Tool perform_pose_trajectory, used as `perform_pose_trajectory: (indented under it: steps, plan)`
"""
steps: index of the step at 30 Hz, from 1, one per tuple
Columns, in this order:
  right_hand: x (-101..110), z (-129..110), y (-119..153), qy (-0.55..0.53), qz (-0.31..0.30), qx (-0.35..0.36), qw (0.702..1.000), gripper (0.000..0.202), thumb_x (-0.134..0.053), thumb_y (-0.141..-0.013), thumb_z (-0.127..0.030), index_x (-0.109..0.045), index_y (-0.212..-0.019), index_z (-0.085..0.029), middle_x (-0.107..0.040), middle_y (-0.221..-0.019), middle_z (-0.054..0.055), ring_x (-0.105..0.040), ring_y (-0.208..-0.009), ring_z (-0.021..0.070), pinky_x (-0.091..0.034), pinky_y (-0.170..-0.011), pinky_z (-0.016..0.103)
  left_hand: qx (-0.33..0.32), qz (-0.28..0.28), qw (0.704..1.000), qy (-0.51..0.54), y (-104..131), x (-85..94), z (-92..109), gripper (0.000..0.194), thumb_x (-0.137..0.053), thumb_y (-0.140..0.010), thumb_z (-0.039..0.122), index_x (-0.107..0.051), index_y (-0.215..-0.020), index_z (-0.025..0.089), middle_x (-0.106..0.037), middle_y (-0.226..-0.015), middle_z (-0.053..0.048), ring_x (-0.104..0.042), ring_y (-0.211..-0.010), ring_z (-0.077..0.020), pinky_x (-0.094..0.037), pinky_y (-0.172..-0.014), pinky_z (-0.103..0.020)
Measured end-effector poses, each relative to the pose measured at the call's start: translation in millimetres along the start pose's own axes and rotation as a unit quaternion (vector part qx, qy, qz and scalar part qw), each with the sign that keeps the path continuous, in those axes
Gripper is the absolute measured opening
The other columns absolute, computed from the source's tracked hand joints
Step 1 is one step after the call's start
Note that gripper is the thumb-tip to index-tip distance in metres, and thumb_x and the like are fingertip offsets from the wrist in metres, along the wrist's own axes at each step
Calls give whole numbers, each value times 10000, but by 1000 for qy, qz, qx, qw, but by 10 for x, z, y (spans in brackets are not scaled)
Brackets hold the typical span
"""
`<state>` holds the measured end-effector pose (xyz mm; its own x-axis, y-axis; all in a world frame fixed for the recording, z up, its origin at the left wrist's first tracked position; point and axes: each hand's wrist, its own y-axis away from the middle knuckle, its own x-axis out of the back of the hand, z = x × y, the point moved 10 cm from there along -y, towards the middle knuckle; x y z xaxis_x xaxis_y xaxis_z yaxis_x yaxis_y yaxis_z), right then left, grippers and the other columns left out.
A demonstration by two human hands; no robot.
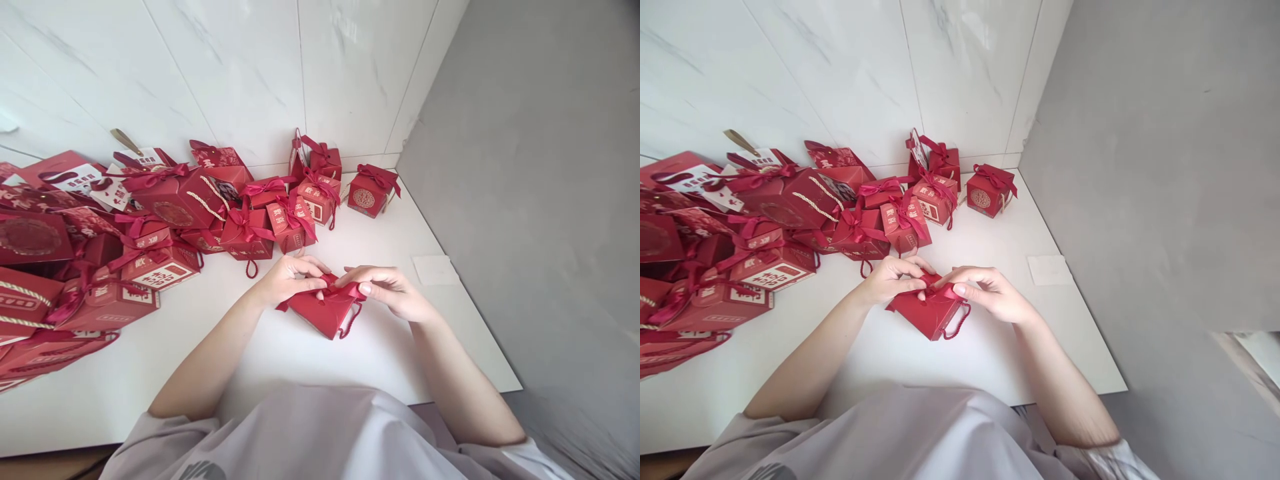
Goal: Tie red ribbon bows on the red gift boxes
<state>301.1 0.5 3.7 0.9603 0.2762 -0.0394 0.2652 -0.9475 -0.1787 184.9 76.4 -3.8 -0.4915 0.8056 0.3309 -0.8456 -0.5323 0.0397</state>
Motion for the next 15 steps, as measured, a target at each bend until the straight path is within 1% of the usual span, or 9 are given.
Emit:
perform_pose_trajectory:
  steps: [2,4,5,7,9,11,12,13,15]
  plan:
    - [-37,46,-11,-5,0,-12,1000,195,-607,-943,-363,-757,-979,-244,-747,-1067,71,-666,-966,209,-475,-990,420,12,0,1000,6,4,-4,-22,206,-719,-826,365,-787,-732,194,-737,-977,-82,-641,-1063,-223,-335,-1110,-381]
    - [-65,66,-15,-29,0,-17,999,200,-616,-936,-372,-760,-968,-237,-744,-1100,77,-667,-1011,221,-481,-987,420,17,-8,1000,20,10,-16,-39,194,-723,-821,359,-791,-745,193,-725,-1042,-89,-632,-1087,-224,-395,-1057,-352]
    - [-83,64,-17,-45,-3,-17,999,198,-617,-935,-371,-761,-954,-237,-741,-1116,77,-665,-1037,227,-481,-989,424,17,-12,999,29,13,-22,-44,191,-725,-820,359,-791,-748,194,-725,-1035,-90,-625,-1102,-224,-414,-1037,-339]
    - [-133,44,-23,-69,-18,-15,997,198,-610,-939,-367,-763,-936,-242,-738,-1134,75,-655,-1086,243,-478,-994,442,10,-19,999,45,16,-28,-43,186,-723,-826,359,-791,-759,199,-736,-913,-87,-605,-1141,-226,-428,-1023,-326]
    - [-189,16,-33,-59,-37,-12,997,198,-604,-944,-357,-767,-930,-246,-744,-1116,69,-649,-1101,246,-437,-1045,466,6,-20,999,47,16,-26,-49,176,-724,-829,355,-790,-766,204,-727,-800,-78,-588,-1167,-225,-416,-1037,-330]
    - [-226,-7,-45,-30,-49,-7,998,191,-606,-946,-336,-772,-922,-244,-754,-1057,60,-654,-1069,232,-367,-1109,472,7,-23,999,44,15,-30,-57,171,-727,-829,351,-785,-760,206,-720,-783,-73,-582,-1173,-222,-403,-1053,-335]
    - [-234,-10,-51,-17,-50,-4,999,188,-609,-945,-329,-773,-914,-242,-755,-1012,55,-657,-1039,223,-357,-1113,463,8,-26,999,45,14,-37,-59,171,-727,-830,350,-782,-756,206,-718,-785,-72,-581,-1172,-221,-402,-1054,-337]
    - [-235,-4,-56,-11,-48,-4,999,189,-612,-944,-332,-773,-905,-240,-752,-967,51,-658,-1003,216,-378,-1092,451,8,-31,998,48,14,-47,-55,172,-726,-830,350,-780,-755,205,-716,-793,-73,-579,-1174,-221,-405,-1051,-336]
    - [-211,40,-61,-16,-34,-9,999,203,-615,-937,-361,-767,-887,-235,-731,-914,49,-652,-943,210,-457,-986,421,8,-38,998,50,14,-63,-43,182,-719,-834,356,-777,-762,200,-720,-868,-81,-577,-1180,-223,-412,-1044,-332]
